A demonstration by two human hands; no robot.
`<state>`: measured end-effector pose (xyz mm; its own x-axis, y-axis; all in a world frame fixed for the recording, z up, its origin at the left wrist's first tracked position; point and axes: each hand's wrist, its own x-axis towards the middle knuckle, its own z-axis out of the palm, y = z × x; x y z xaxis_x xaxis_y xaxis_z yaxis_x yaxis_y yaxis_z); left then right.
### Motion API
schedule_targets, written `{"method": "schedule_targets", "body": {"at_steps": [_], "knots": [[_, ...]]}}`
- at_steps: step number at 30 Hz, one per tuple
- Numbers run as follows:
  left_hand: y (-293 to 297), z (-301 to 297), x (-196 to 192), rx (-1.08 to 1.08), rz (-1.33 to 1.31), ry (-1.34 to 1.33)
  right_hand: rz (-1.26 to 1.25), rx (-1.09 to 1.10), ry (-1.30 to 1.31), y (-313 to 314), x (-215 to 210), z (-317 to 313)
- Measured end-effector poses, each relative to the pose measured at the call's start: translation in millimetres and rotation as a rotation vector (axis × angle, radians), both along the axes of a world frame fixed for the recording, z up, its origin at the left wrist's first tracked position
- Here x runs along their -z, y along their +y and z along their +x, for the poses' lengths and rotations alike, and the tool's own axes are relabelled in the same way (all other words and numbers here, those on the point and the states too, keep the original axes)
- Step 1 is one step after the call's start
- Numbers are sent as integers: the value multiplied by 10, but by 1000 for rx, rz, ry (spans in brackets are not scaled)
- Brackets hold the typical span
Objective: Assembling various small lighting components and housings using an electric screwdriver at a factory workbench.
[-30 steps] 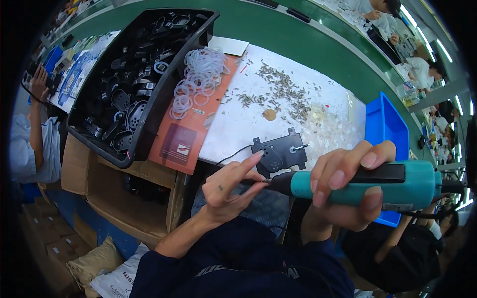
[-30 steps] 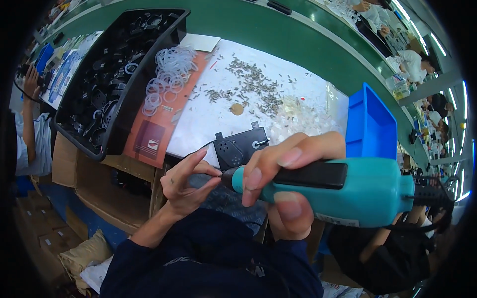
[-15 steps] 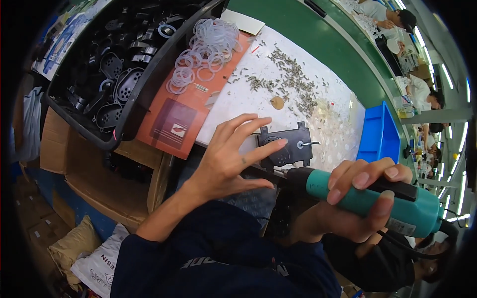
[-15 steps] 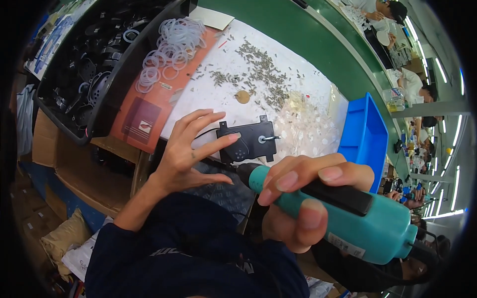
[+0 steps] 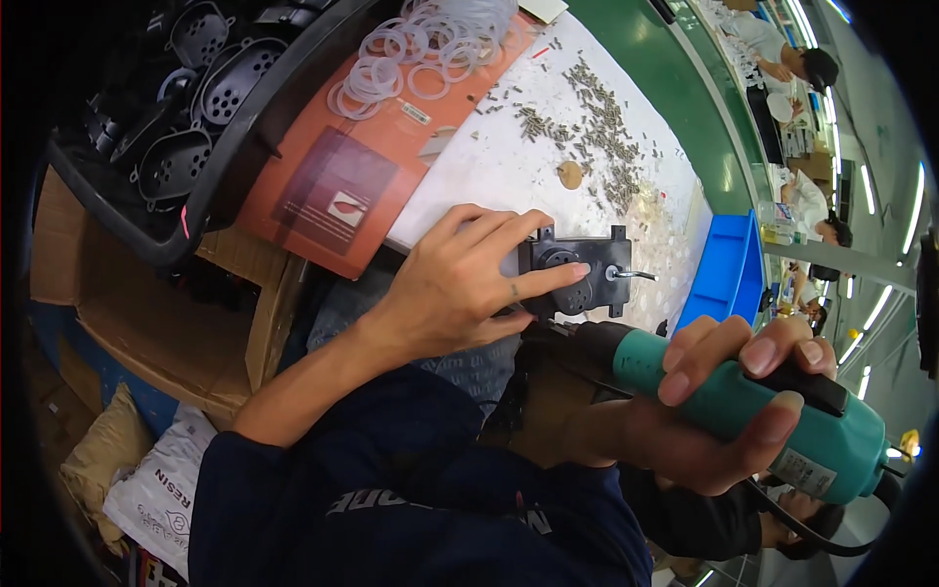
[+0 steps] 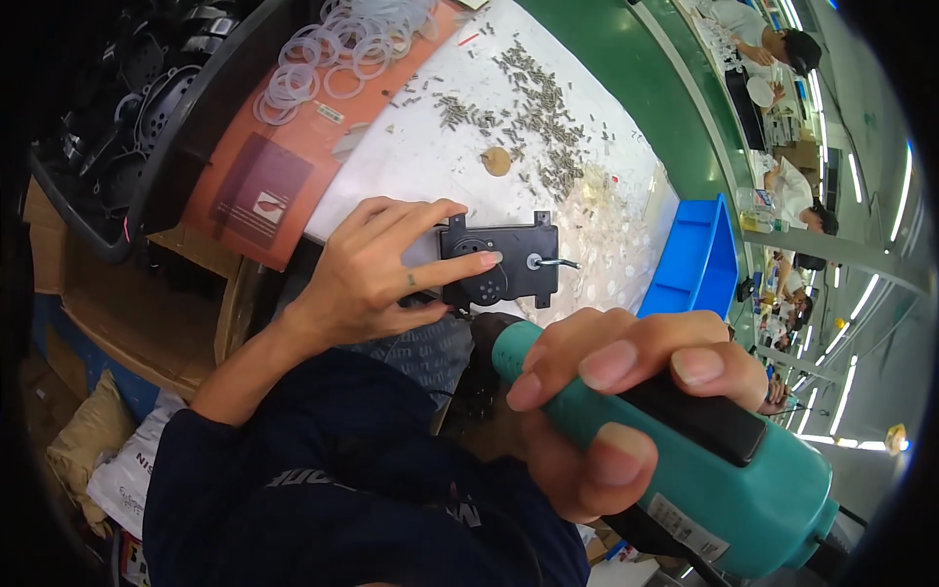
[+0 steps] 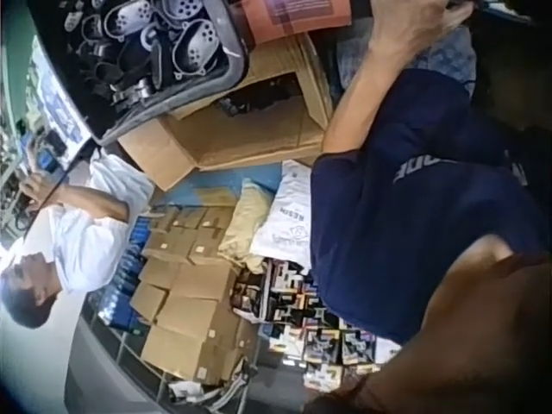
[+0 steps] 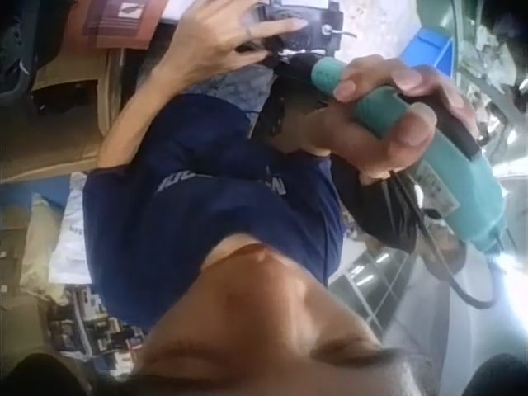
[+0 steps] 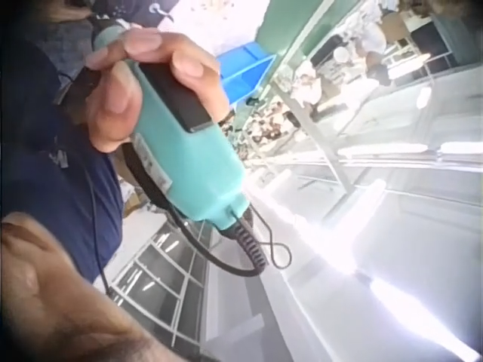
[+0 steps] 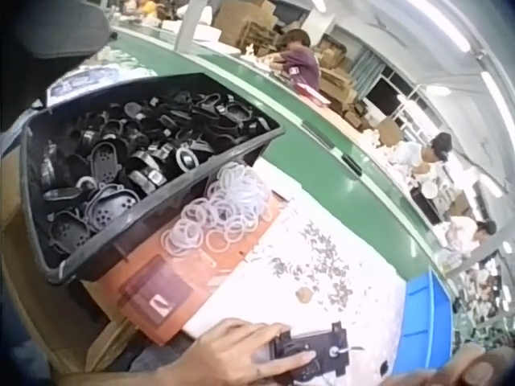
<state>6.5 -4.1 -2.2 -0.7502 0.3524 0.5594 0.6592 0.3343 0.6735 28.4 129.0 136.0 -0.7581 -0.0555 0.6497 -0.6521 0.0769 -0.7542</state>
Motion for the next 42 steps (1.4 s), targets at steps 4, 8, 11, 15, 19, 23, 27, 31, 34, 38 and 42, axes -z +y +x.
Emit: {"method": "schedule_targets", "body": {"at_steps": [4,8,11,15,19,23,27,31,34,38,42], "knots": [[0,10,36,-2,21,-4,-76,15,-30,-46,-1,5],[-2,22,71,7,45,1,-23,-11,-96,-41,-36,42],[8,16,71,4,51,7,89,36,-76,-113,-14,9],[14,9,86,3,53,6,-5,81,-38,-201,51,-17],[5,18,93,-7,65,6,72,147,10,-271,97,-48],[15,28,112,-7,73,8,152,212,22,-333,136,-40],[32,41,120,-31,92,9,193,219,44,-335,182,-36],[67,24,125,-61,118,38,250,136,63,-278,198,-42],[75,27,117,-46,112,34,207,102,53,-316,196,-22],[40,30,110,-69,103,35,234,26,34,-288,213,-53],[58,1,68,-20,119,84,157,-199,-49,-20,96,-89]]}}
